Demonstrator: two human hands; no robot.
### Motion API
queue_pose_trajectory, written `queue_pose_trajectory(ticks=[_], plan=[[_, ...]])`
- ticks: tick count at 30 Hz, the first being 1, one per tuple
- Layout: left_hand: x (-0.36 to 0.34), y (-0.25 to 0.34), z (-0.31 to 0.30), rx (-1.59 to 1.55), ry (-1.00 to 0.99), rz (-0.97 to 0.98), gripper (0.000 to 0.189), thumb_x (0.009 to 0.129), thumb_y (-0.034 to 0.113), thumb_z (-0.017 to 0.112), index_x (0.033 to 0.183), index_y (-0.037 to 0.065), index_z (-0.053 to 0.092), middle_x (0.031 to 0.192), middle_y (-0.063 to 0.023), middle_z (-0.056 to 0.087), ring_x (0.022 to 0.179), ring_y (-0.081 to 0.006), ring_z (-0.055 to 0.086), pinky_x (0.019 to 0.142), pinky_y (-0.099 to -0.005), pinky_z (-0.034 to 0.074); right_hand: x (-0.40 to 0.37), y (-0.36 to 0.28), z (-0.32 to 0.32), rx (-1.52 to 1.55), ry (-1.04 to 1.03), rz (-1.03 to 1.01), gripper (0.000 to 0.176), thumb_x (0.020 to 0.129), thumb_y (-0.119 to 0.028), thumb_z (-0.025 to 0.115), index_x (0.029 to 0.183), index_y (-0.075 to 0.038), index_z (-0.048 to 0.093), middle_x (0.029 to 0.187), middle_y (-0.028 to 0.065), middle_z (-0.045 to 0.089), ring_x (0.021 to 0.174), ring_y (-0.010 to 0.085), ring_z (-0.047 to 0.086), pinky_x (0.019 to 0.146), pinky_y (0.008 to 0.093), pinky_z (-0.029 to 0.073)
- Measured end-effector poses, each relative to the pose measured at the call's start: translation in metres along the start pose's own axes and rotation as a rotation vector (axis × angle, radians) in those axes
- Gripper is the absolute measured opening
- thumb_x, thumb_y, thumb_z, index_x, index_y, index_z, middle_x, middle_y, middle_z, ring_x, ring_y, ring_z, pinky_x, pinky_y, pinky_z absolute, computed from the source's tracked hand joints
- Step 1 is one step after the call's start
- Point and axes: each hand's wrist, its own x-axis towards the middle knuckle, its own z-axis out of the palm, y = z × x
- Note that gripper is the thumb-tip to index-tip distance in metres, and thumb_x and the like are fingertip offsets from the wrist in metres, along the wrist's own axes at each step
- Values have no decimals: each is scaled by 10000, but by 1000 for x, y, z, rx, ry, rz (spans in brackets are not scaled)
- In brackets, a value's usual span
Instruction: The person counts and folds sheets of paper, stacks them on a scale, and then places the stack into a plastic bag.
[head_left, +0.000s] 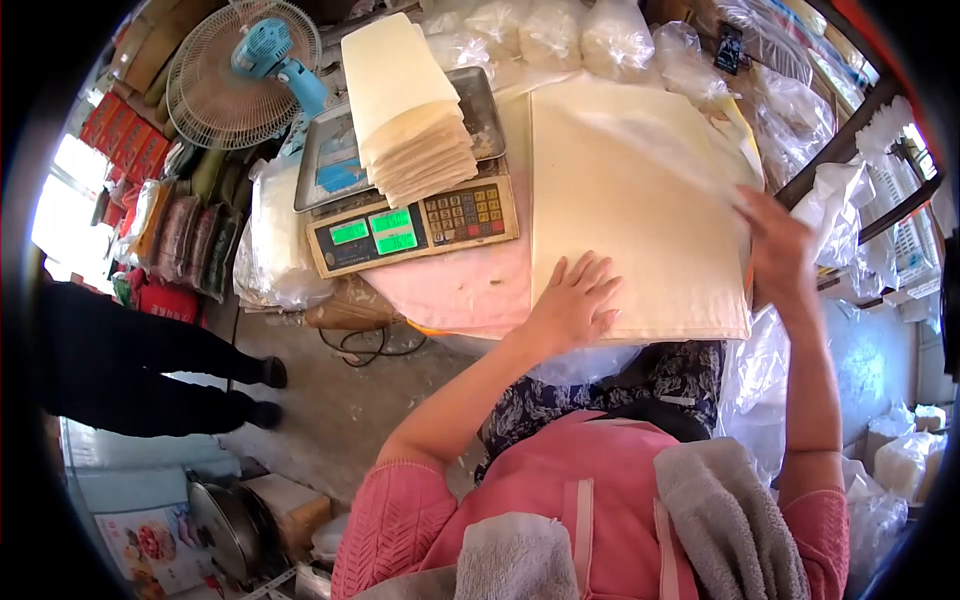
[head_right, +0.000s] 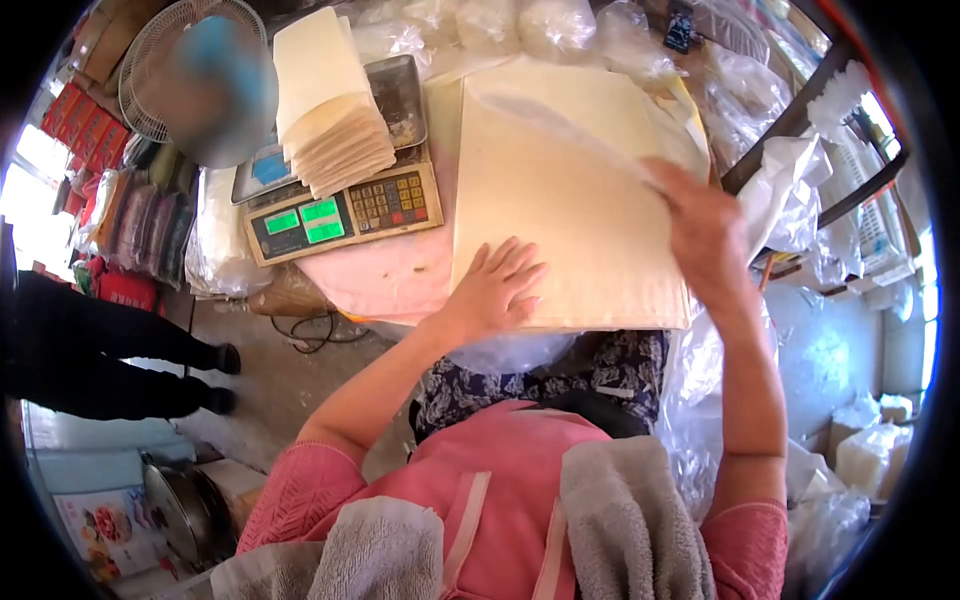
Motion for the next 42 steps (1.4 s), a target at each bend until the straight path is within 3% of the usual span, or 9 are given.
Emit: queue_pose_trajectory(ticks=[6,11,14,17,18,22,28,35,42], plan=[[1,-5,-18,-677,393,-345,737,800,278,646,1381,-20,305,1407,-216,359,1316,-320,334,1099,-380,243,-29,-15,-3,-125,-55,-288,338,770,31,505,1091,-2,607,990,157,662,847,286,660,727,373,525],[-4,-11,-59,32,369,146,402,828,52,628,1203,-42,519,1222,-223,554,1162,-278,519,1033,-388,354,-65,-7,22,41,-427,-238,286,788,-67,539,1070,-54,583,853,131,644,739,315,637,654,408,504],[-19,-3,-57,-626,42,-414,248,838,-29,588,1085,-52,589,1004,-196,659,943,-234,643,842,-348,502,-49,-5,-8,148,-630,-75,241,797,-149,579,1032,-97,584,819,146,634,724,353,619,664,429,490],[-8,3,-62,-1050,438,-519,203,825,14,635,1018,-46,623,784,-128,686,693,-200,666,639,-287,531,1,12,-39,-15,-623,121,224,775,-224,664,941,-83,611,806,160,623,745,329,602,649,415,472],[9,15,-91,-845,318,-754,338,822,95,667,1116,-47,578,993,-173,651,901,-270,639,797,-353,505,18,33,-29,-16,-554,133,222,767,-232,659,914,-80,589,792,165,622,760,349,605,660,440,465],[34,-17,-59,-26,596,-213,685,800,321,688,1345,28,394,1413,-200,335,1321,-332,310,1076,-470,253,61,112,74,-73,-417,235,167,769,-172,635,854,-48,564,776,152,629,800,343,611,677,442,467],[40,-12,-19,228,64,-162,661,796,406,661,1342,121,422,1406,-133,377,1290,-382,343,985,-645,263,74,136,163,-304,-353,213,249,781,-129,656,997,-55,556,1026,130,610,1006,306,563,852,443,433],[39,-14,-14,244,23,-163,638,816,418,633,1334,108,428,1438,-142,315,1314,-385,298,976,-656,262,27,85,119,-287,-322,191,513,886,-315,555,1341,-115,426,1390,123,386,1277,287,373,1020,538,306],[31,-29,-31,309,-16,-26,538,782,213,631,1282,93,472,1382,-136,403,1268,-323,387,1014,-542,289,-56,76,146,-296,-352,113,526,929,-361,462,1400,-153,358,1484,146,251,1394,333,146,1046,624,197]])
